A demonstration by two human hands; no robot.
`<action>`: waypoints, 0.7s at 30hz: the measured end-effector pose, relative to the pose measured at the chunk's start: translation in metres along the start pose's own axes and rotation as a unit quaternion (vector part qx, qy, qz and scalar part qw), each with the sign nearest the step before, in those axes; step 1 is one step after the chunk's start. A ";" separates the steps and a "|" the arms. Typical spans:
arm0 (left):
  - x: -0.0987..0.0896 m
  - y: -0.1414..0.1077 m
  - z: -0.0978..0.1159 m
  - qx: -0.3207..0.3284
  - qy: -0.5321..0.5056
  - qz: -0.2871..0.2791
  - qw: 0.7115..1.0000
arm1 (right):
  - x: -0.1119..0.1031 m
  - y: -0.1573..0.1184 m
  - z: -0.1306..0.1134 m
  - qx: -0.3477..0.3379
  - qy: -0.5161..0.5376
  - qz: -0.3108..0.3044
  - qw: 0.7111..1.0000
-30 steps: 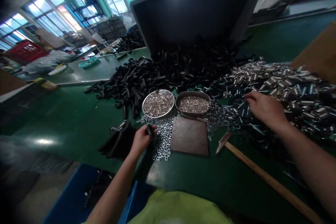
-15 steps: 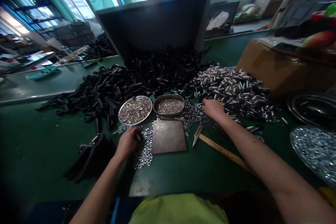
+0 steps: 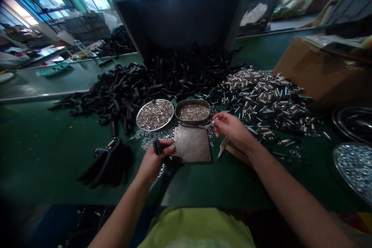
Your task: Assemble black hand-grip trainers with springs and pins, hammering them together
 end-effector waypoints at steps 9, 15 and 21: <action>0.047 -0.028 -0.002 -0.064 -0.150 -0.074 0.984 | 0.084 -0.059 0.000 -0.015 0.085 -0.100 0.991; 0.045 -0.033 0.001 -0.059 -0.148 -0.075 0.984 | 0.092 -0.064 0.001 -0.026 0.090 -0.121 0.988; 0.047 -0.036 0.005 -0.029 -0.110 -0.107 0.988 | 0.090 -0.061 0.005 -0.022 0.058 -0.097 0.993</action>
Point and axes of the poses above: each hand's wrist, its own y-axis towards the middle knuckle, its own x-axis out of the palm, z = x × y, the point moved 6 cm from there along y, towards the middle knuckle
